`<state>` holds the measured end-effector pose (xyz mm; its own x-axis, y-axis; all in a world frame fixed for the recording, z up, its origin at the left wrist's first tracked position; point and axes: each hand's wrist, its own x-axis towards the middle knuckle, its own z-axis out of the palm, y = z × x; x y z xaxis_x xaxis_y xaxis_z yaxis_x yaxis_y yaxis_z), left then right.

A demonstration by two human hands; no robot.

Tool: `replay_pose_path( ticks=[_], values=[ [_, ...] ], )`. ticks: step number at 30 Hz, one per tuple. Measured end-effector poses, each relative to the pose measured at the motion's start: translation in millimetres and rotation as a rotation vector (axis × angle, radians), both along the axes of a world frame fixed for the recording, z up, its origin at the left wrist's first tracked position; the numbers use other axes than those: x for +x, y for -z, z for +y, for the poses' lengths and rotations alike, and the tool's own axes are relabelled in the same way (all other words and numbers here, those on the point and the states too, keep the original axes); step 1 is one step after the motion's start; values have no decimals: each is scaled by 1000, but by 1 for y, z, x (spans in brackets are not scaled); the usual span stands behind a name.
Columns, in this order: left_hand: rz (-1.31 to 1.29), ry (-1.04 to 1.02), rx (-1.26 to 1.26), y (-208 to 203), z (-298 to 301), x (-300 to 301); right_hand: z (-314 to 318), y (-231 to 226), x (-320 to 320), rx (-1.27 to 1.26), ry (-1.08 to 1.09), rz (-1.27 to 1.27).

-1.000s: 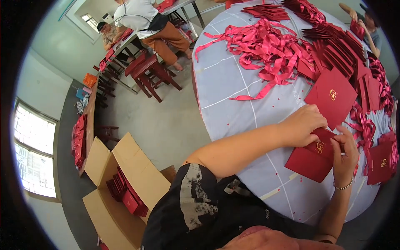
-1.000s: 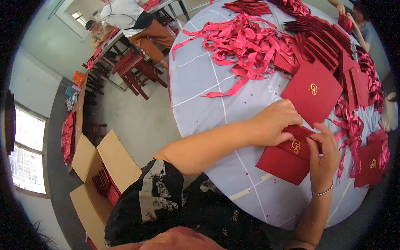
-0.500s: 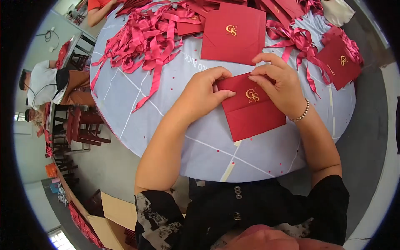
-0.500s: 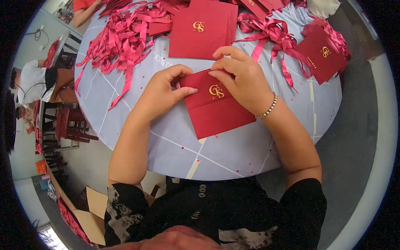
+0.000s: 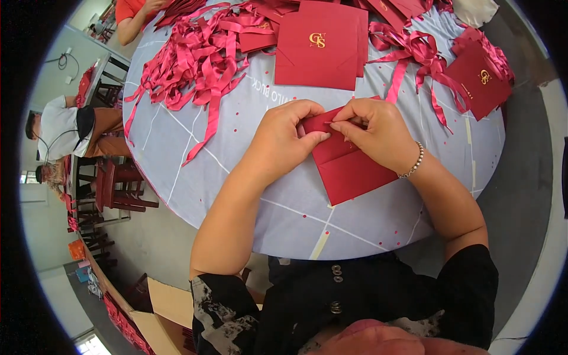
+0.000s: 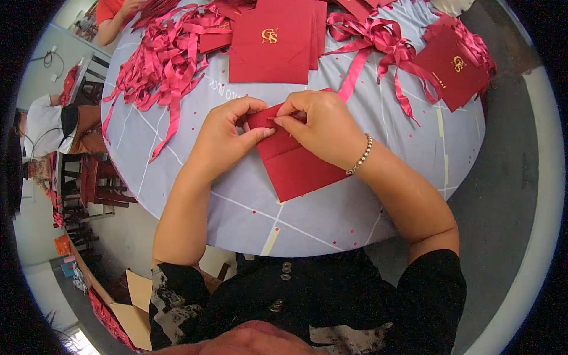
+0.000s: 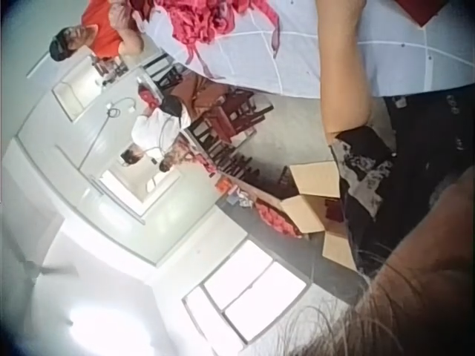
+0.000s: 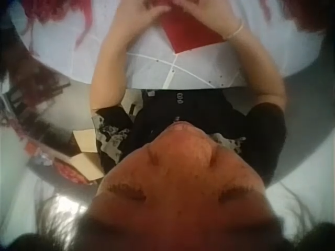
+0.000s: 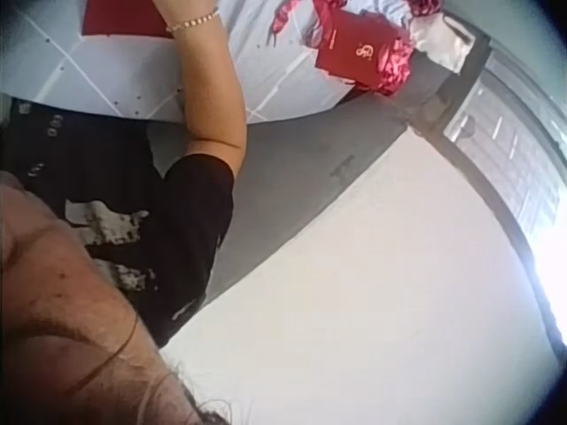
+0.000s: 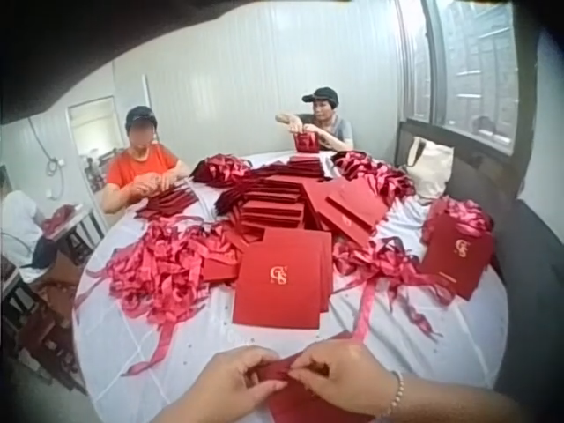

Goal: The person attaches ribbon handles to paper gift bags by threading ribbons through the bag slots and folding the flaps by hand.

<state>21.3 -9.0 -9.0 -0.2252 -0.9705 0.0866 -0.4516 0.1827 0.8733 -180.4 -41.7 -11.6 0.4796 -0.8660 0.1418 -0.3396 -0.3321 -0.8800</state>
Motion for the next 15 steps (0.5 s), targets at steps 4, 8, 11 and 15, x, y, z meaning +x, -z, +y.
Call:
replay_pose_path(
  ticks=[4, 8, 11, 15],
  values=[
    [1, -19, -28, 0, 3, -4, -3, -1, -2, 99, -9, 30],
    [-40, -21, -109, -1, 5, -6, -3, -1, -1, 38, -3, 65],
    [-54, -25, -97, 0, 4, -7, 0, -3, 1, -11, -33, 98],
    [-72, -15, -130, 2, 3, -8, -1, -5, 3, 18, -19, 138]
  ],
)
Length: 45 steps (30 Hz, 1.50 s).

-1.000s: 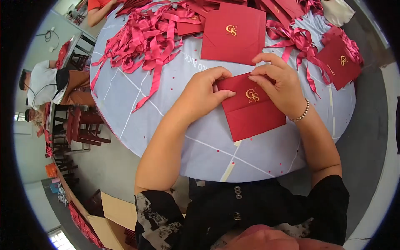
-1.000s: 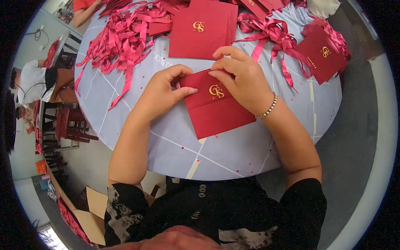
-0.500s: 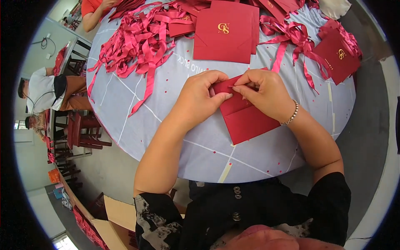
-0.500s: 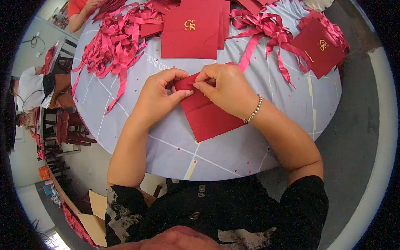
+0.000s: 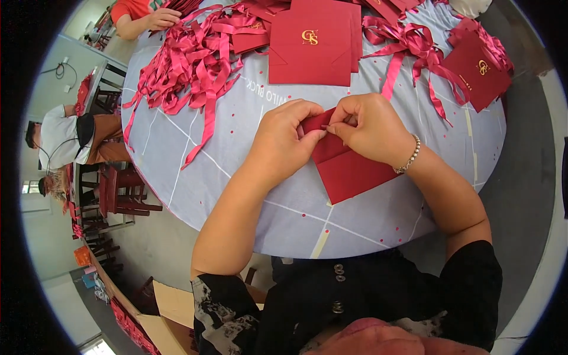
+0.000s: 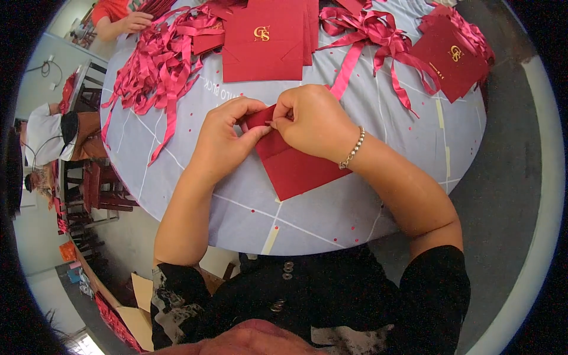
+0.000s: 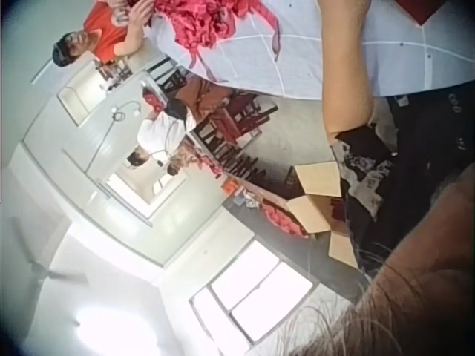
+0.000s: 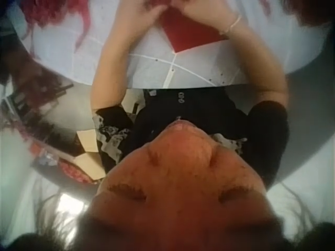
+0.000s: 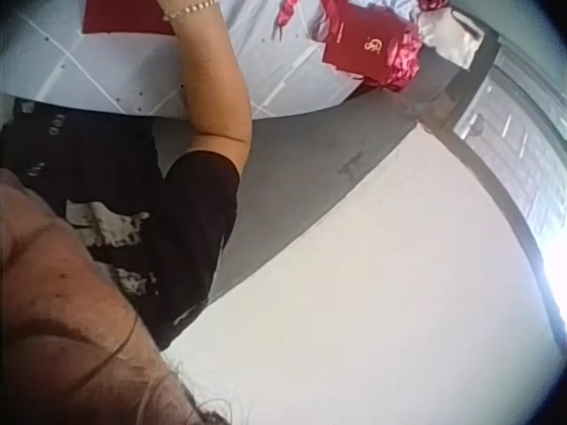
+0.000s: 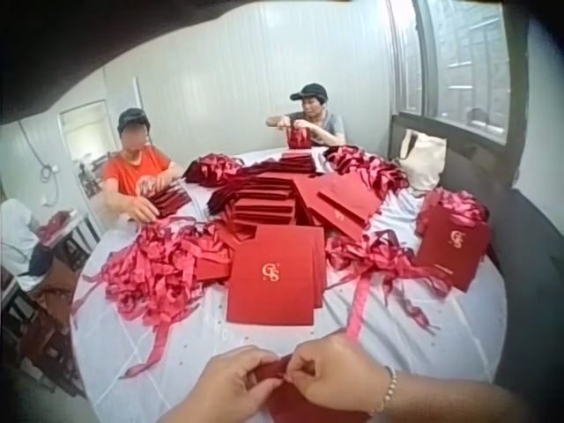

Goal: The person attaches ribbon handles to paper gift bags by threading ribbons through the bag slots and folding the flaps by hand.

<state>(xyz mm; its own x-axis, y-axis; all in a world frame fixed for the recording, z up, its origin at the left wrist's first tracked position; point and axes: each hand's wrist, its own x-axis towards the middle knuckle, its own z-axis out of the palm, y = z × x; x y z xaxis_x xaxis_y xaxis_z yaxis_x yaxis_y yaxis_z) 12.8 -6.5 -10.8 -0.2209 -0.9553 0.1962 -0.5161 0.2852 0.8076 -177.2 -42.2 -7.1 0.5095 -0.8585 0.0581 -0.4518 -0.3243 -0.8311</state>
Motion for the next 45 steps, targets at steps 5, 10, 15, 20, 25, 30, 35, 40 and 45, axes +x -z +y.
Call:
replay_pose_path(
  ticks=[5, 10, 15, 20, 25, 30, 35, 40, 45],
  values=[
    [21, -28, 46, 1, 1, 0, -8, 2, -3, 212, 57, -75],
    [12, -29, 65, 1, 1, -1, -7, 4, -2, 36, 54, -40],
    [-24, 26, -63, 0, 2, -5, 3, 4, 2, -278, 86, 35],
    [14, -6, -20, -2, 2, -6, 13, 8, 5, -652, 85, 129],
    [189, -64, 112, -1, 2, -4, 9, 10, 8, -752, 61, 106],
    [225, -59, 119, 3, 0, -1, 4, 8, 1, -336, 52, -113],
    [173, 17, 54, 4, 0, 1, -4, 5, -9, -426, -44, -154],
    [102, 66, -44, 0, 3, -2, -13, -6, -13, -693, -109, -58],
    [368, 56, 414, -7, 7, 0, -10, -17, -26, -302, -230, -20]
  ],
)
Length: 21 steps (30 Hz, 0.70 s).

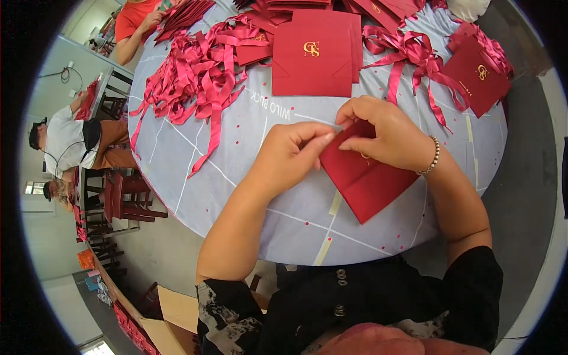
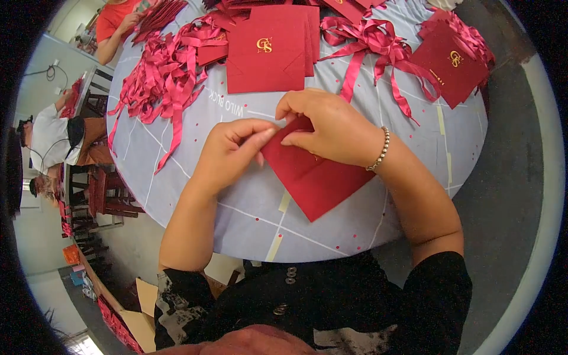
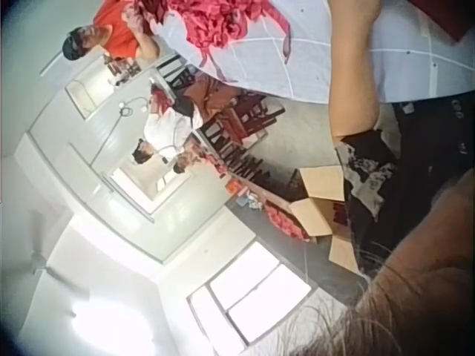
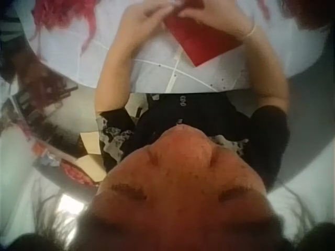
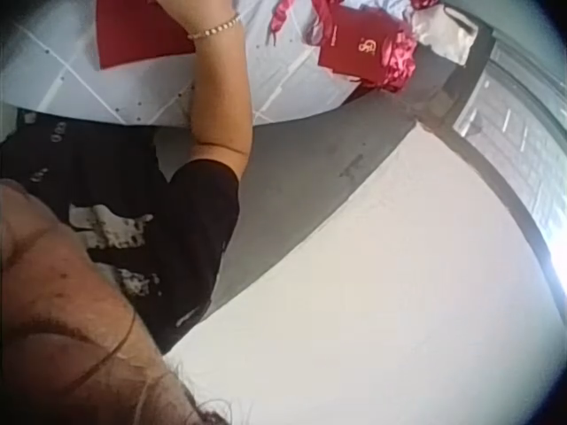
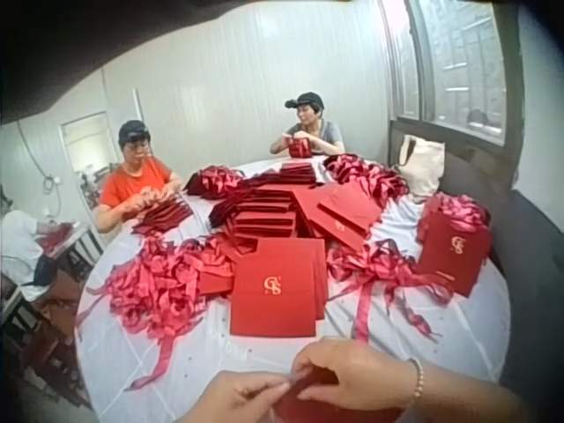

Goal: The person attaches ribbon handles to paper gift bags by threading ribbons through the bag slots and folding the flaps by hand.

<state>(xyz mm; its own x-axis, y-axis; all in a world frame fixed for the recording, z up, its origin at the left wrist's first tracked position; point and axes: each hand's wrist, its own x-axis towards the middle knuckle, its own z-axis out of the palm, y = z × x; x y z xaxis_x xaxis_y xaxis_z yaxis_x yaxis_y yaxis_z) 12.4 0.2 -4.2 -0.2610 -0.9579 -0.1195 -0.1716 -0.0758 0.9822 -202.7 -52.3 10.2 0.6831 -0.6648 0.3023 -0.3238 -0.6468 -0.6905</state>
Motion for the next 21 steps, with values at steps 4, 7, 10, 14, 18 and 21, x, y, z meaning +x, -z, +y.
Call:
replay_pose_path(
  ticks=[4, 7, 10, 14, 18, 21],
  values=[
    [-17, 182, 125, -4, -7, 14, 6, 2, 4, 106, -137, 11],
    [-184, 430, 195, -3, -11, 21, 8, 3, 8, 21, -256, 30],
    [-158, 495, 167, 0, -10, 20, 9, 2, 8, 92, -312, 60],
    [13, 557, 150, 0, -6, 20, 9, 1, 6, 108, -362, 19],
    [20, 583, 221, -2, -7, 21, 8, 1, 7, 98, -376, -22],
    [-50, 550, 183, 0, -9, 19, 7, -1, 6, 112, -355, -38]
  ],
)
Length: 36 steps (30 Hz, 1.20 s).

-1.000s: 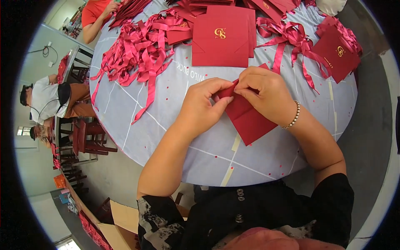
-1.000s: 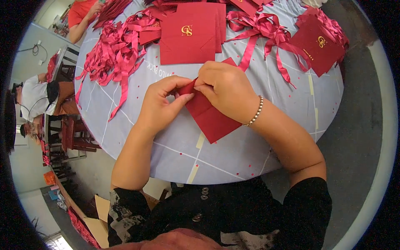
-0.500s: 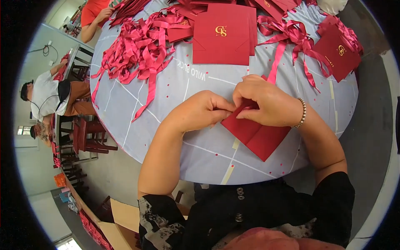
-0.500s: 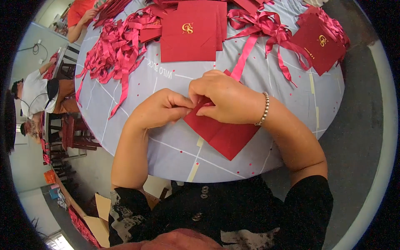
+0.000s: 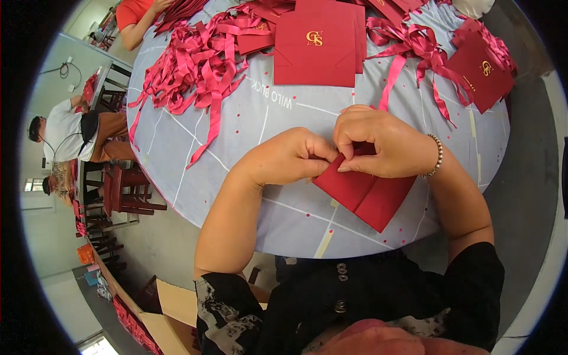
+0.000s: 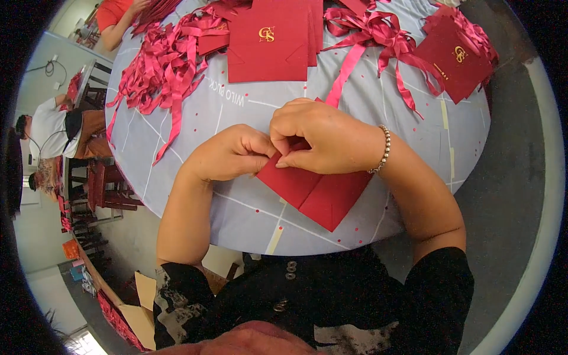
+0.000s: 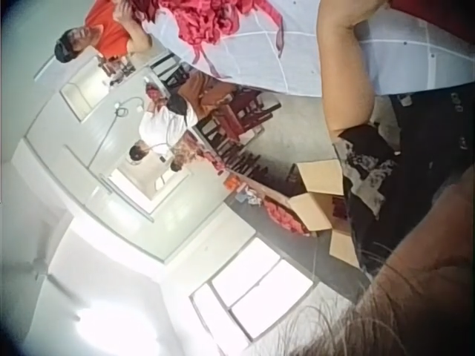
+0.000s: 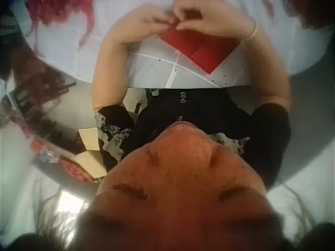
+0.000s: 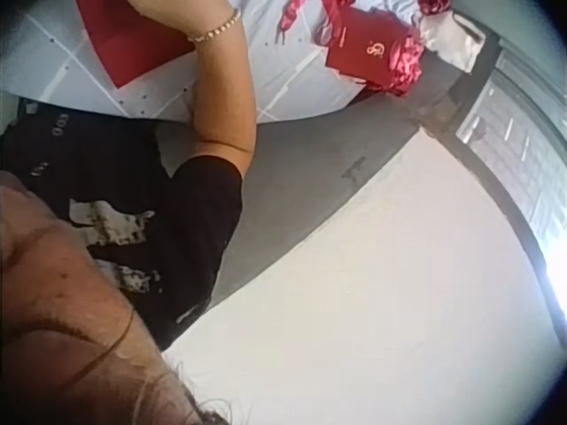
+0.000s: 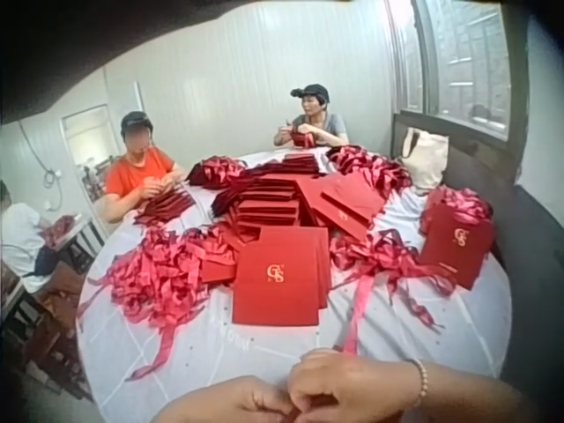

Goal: The person attaches ribbon handles to paper gift bags by threading ribbons through the bag slots and folding the flaps by hand.

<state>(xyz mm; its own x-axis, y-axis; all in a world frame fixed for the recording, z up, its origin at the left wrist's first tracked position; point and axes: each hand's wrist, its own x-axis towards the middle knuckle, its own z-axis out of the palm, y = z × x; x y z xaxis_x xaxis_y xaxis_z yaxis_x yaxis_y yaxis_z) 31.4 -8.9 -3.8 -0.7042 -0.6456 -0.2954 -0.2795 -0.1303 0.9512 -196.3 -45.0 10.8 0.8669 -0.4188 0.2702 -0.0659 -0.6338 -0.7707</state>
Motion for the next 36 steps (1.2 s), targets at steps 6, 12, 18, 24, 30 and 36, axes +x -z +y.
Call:
replay_pose_path(
  ticks=[6, 12, 18, 24, 30, 36],
  values=[
    [67, -27, -117, -3, 2, -2, 0, -5, -5, 52, 44, 53],
    [11, -18, -693, -6, 1, 3, -3, -3, -4, 45, -34, 20],
    [-388, -159, -644, -12, -7, 42, -4, -7, -12, -19, -6, 45],
    [-169, -707, -945, -4, -8, 13, 5, 11, 8, -111, 9, 61],
    [-194, -420, -522, 0, 4, -16, 19, 20, 19, -188, 135, 65],
    [-326, -336, -624, 7, 2, -11, 11, 17, 9, -301, 281, 210]
  ],
)
